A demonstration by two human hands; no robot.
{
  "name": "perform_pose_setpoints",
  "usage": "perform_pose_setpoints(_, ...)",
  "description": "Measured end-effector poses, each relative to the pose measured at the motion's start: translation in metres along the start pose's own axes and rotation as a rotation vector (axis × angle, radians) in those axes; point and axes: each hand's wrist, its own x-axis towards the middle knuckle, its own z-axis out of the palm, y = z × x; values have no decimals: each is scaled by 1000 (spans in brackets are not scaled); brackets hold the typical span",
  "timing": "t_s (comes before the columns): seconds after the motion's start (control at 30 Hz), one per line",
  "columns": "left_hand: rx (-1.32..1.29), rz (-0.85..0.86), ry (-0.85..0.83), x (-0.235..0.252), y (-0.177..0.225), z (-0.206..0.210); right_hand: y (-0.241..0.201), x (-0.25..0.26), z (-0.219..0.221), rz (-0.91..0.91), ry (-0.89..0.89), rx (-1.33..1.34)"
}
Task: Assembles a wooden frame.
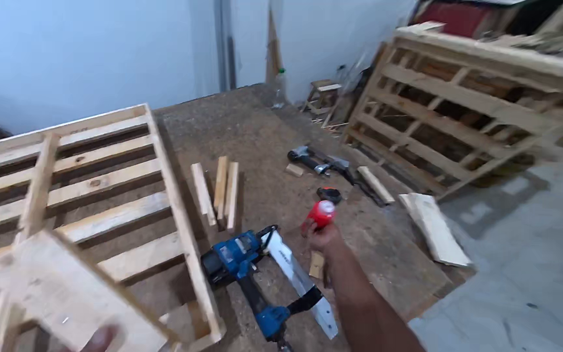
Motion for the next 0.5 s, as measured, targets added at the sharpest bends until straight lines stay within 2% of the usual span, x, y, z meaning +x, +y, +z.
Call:
perform_pose_setpoints(0.07,48,36,41,4,-1,7,0,14,0,2,-37,7)
perform_pose_setpoints(0.13,51,102,-3,15,-9,7,5,14,-1,-17,-66,23)
perform_pose_setpoints(0.2,40,127,-65,21,-18,6,12,-5,-5,-51,-63,9)
perform_pose_setpoints(0.27,24,155,-118,23,-27,7,31,-40,-13,-90,-26,-115)
perform_pose_setpoints(0.37,27,179,-201,16,-45,3,86,-118,-17,-132,15,-601)
perform_pose_setpoints(0.43,27,183,-246,9,-56,2,126,-172,-15,-87,-166,-957)
perform_pose_setpoints(0.5,30,198,-294,2,-65,0,159,-210,-13,-85,-469,-1274)
